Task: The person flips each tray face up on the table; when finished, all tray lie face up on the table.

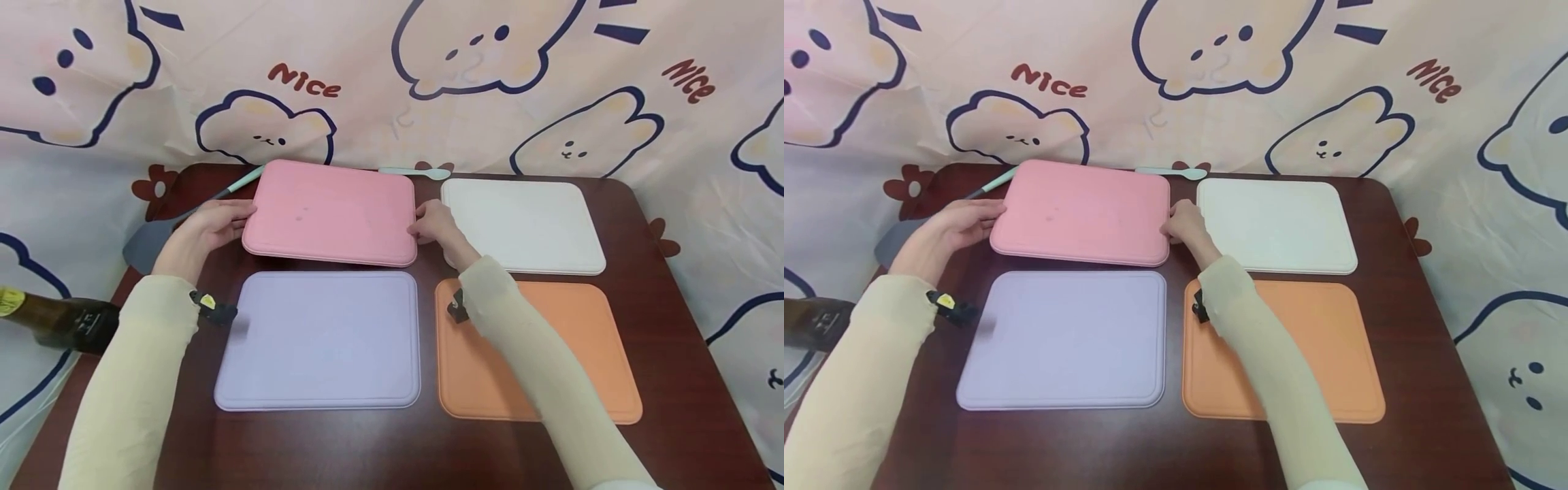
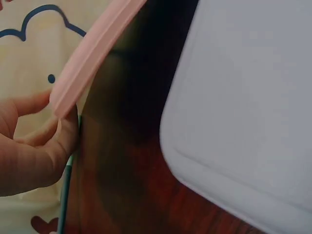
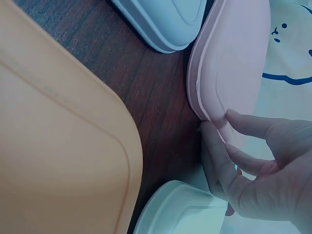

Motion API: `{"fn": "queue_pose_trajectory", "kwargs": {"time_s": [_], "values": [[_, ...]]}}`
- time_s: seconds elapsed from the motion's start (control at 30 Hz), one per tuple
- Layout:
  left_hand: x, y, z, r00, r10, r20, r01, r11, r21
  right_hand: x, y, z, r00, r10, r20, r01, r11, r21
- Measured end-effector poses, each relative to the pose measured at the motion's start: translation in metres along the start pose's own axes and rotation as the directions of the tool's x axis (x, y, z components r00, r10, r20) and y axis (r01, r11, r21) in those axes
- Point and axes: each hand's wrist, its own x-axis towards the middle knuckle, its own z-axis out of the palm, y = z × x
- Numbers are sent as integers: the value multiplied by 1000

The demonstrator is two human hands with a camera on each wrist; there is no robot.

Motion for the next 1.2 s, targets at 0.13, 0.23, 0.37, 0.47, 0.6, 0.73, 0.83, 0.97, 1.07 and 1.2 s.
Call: {"fn": "queue_pose_trajectory", "kwargs": {"time_s": [0.13,0.23,0.37,0.47,0.6,0.73,0.83,0.97,1.07,1.2], "values": [[-5,5,-1,999,9,34,-8,1000,-27,0,3,0,1000,-13,-9,13,1000,-5],[-9,10,1,998,27,59,-25,999,-27,-1,4,0,999,-30,-27,30,999,-14],[-15,18,5,995,38,87,-34,998,-52,-5,6,0,998,-56,-41,56,998,-21],[-21,24,10,993,50,111,-43,997,-64,-8,6,-1,995,-93,-36,92,995,-29],[-27,32,16,989,76,127,-67,995,-70,-13,8,-3,987,-151,-48,149,988,-38],[-33,38,22,989,96,114,-86,993,-87,-21,6,-3,965,-241,-102,229,966,-117],[-38,43,27,988,114,104,-104,990,-97,-28,2,1,927,-347,-142,325,932,-159],[-45,48,34,986,137,94,-126,986,-109,-46,-9,14,826,-532,-189,515,847,-132],[-49,52,39,985,148,88,-137,984,-116,-64,-21,28,724,-660,-202,645,751,-141],[-52,56,44,984,165,69,-160,985,-68,-84,-38,49,603,-779,-171,742,627,-239]]}}
